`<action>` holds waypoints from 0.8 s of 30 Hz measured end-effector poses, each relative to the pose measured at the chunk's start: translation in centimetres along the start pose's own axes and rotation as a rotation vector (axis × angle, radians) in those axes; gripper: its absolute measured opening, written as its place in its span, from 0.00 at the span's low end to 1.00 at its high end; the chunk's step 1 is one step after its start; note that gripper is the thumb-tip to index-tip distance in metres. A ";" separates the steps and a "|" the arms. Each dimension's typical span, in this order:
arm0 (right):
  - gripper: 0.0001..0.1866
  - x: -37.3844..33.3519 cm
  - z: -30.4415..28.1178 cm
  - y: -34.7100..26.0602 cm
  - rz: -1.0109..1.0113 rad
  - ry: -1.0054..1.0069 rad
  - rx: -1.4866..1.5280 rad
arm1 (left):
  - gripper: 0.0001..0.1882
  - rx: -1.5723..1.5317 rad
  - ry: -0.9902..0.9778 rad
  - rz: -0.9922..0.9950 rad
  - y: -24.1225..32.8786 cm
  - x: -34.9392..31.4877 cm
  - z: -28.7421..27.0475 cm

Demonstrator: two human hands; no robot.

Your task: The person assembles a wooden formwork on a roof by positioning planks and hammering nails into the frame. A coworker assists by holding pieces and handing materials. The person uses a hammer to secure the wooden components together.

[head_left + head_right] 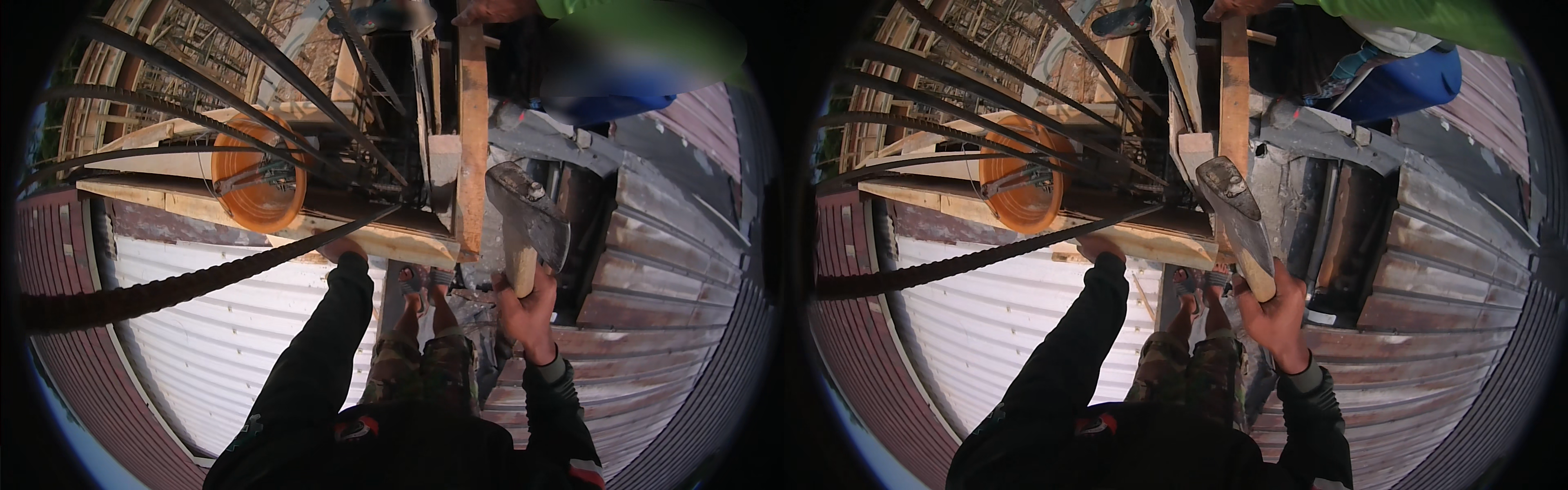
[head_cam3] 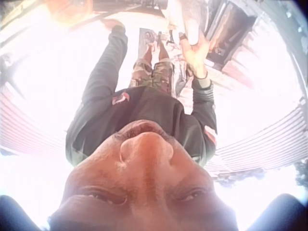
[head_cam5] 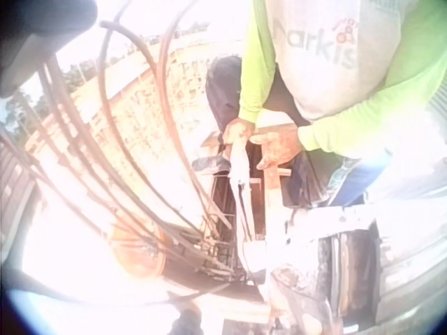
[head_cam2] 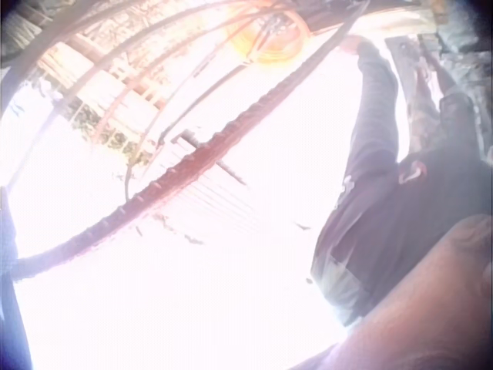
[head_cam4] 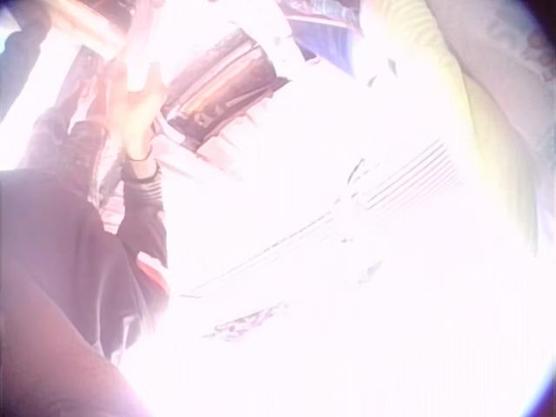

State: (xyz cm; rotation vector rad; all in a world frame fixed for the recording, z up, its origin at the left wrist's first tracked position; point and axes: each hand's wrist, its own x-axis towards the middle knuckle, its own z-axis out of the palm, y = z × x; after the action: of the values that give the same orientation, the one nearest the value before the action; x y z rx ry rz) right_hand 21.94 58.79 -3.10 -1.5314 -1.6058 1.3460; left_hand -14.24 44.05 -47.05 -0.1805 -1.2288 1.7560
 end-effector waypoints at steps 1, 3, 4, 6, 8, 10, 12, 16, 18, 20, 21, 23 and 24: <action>0.11 0.2 -0.2 0.0 0.025 -0.014 -0.005 | 0.30 0.017 0.027 -0.006 0.3 0.0 -0.1; 0.12 -0.2 0.1 1.3 0.089 0.000 0.028 | 0.30 0.066 0.071 -0.022 0.8 -0.3 0.3; 0.12 -0.4 0.3 2.2 0.120 0.006 0.040 | 0.30 0.088 0.091 -0.027 0.8 -0.3 0.2; 0.13 -1.3 0.7 3.6 0.173 0.024 -0.007 | 0.30 0.068 0.075 -0.048 0.6 0.0 0.1; 0.14 -2.2 1.0 4.7 0.223 0.051 -0.020 | 0.31 -0.010 0.036 -0.055 -0.6 0.3 -0.7; 0.14 -3.1 1.2 5.5 0.261 0.062 0.011 | 0.31 -0.017 0.022 -0.014 -0.7 -0.1 -0.5; 0.15 -3.5 1.3 5.9 0.291 0.048 -0.002 | 0.31 -0.051 0.032 -0.016 -0.7 -0.2 -0.4; 0.16 -4.2 1.3 7.6 0.356 0.006 -0.076 | 0.29 -0.084 0.040 -0.049 0.2 -0.3 0.0; 0.16 -4.5 1.3 7.7 0.345 0.009 -0.091 | 0.28 -0.107 0.013 0.029 0.6 -0.4 0.0; 0.17 -4.7 1.4 8.1 0.357 0.015 -0.124 | 0.27 0.004 0.009 0.185 -1.5 -0.1 -1.2; 0.16 -4.9 1.6 8.3 0.364 0.002 -0.137 | 0.27 0.041 0.009 0.222 -1.5 -0.2 -1.1; 0.16 -5.3 1.9 8.8 0.382 -0.022 -0.162 | 0.27 0.047 0.017 0.244 -1.5 -0.4 -0.8; 0.16 -5.3 2.1 9.0 0.385 -0.045 -0.169 | 0.27 0.028 0.013 0.226 -0.4 -0.9 -0.1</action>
State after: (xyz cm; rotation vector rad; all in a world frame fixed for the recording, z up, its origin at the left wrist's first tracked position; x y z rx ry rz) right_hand 24.84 51.85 -10.64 -2.0035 -1.5365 1.4790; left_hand -13.47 43.43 -47.08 -0.3251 -1.2112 1.9613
